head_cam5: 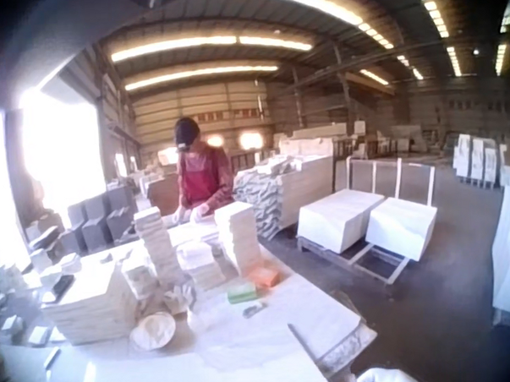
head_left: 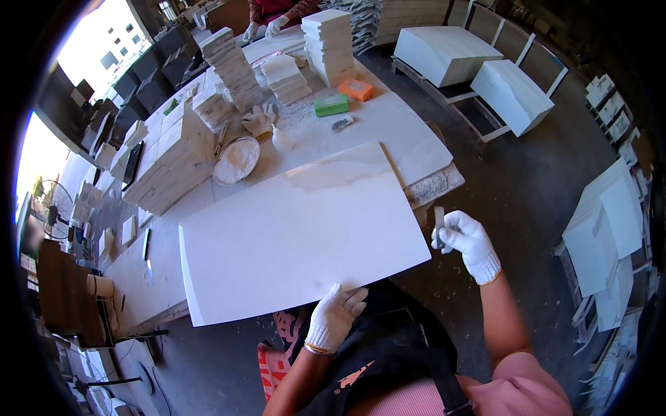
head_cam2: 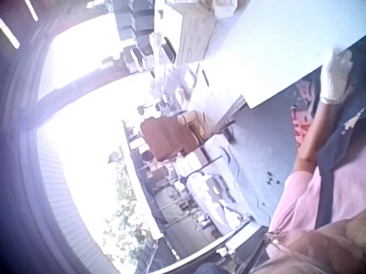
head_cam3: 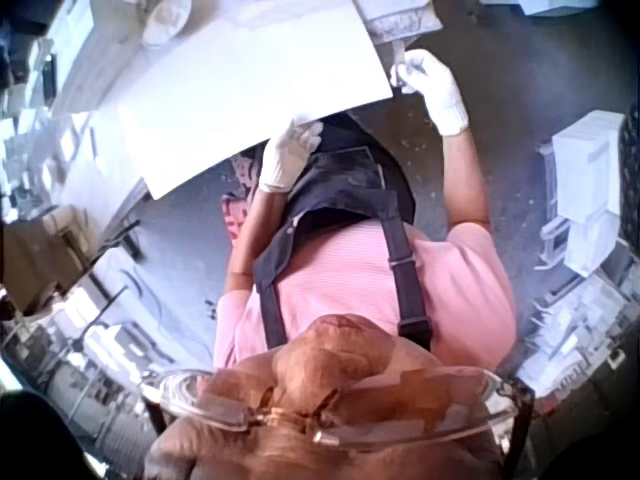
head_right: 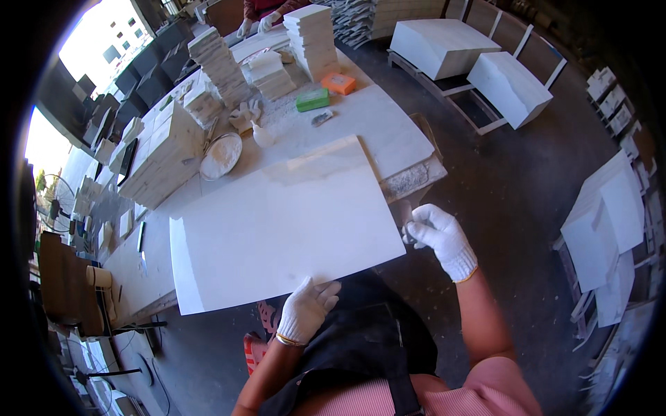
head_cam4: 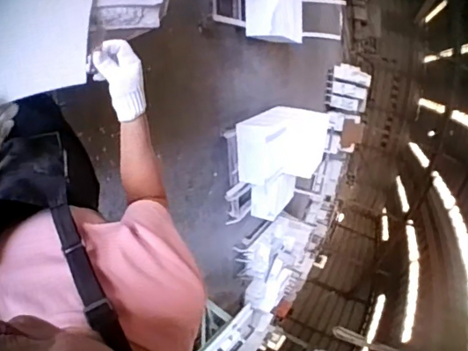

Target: The person scrapes the surface of a white foam board with a metal scraper, repeatedly removing small shavings. The person flips the board and continues scraping different areas, then sets the board aside and picks up another piece to scrape.

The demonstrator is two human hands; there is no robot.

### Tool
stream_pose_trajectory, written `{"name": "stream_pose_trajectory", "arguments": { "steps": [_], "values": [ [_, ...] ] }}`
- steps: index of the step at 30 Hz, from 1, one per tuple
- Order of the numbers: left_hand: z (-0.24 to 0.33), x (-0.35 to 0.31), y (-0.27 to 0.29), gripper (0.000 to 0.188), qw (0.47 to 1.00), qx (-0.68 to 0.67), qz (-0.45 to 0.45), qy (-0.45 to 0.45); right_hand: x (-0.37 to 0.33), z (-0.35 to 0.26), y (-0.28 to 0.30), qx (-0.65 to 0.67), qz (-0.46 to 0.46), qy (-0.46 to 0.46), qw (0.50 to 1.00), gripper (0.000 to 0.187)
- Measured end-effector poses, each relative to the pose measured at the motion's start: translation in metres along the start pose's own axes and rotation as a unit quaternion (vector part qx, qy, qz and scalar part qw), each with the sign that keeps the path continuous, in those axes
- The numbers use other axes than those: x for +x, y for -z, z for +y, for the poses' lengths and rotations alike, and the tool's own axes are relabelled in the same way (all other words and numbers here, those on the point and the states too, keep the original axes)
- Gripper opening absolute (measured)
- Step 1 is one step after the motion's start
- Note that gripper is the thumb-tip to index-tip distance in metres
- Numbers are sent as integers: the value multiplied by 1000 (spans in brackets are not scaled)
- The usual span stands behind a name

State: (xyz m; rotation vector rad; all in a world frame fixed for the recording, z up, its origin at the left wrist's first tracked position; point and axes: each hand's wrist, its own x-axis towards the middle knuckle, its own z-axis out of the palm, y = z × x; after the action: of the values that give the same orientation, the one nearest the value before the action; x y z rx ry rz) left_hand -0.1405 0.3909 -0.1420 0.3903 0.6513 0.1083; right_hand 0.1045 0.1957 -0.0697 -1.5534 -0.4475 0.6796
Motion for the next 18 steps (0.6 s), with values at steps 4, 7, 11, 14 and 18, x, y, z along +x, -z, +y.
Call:
{"name": "stream_pose_trajectory", "arguments": {
  "steps": [4, 7, 11, 14, 18],
  "values": [
    [15, -16, 6, 59, 977, 203, -31, 62, -13, -9, -38, 3, -86, -79, 993, 13],
    [27, -36, -9, 69, 947, 302, -79, 81, -27, -1, -71, -32, -146, -129, 980, 20],
    [18, -46, -20, 73, 947, 312, -60, -50, -38, 7, -115, -16, -198, -141, 970, 35],
    [11, -40, -16, 59, 957, 279, -42, -63, -48, 19, -136, -60, -215, -16, 975, 48],
    [7, -34, -17, 47, 957, 274, 11, -94, -50, 30, -140, -177, -226, 115, 951, 62]
  ]
}}
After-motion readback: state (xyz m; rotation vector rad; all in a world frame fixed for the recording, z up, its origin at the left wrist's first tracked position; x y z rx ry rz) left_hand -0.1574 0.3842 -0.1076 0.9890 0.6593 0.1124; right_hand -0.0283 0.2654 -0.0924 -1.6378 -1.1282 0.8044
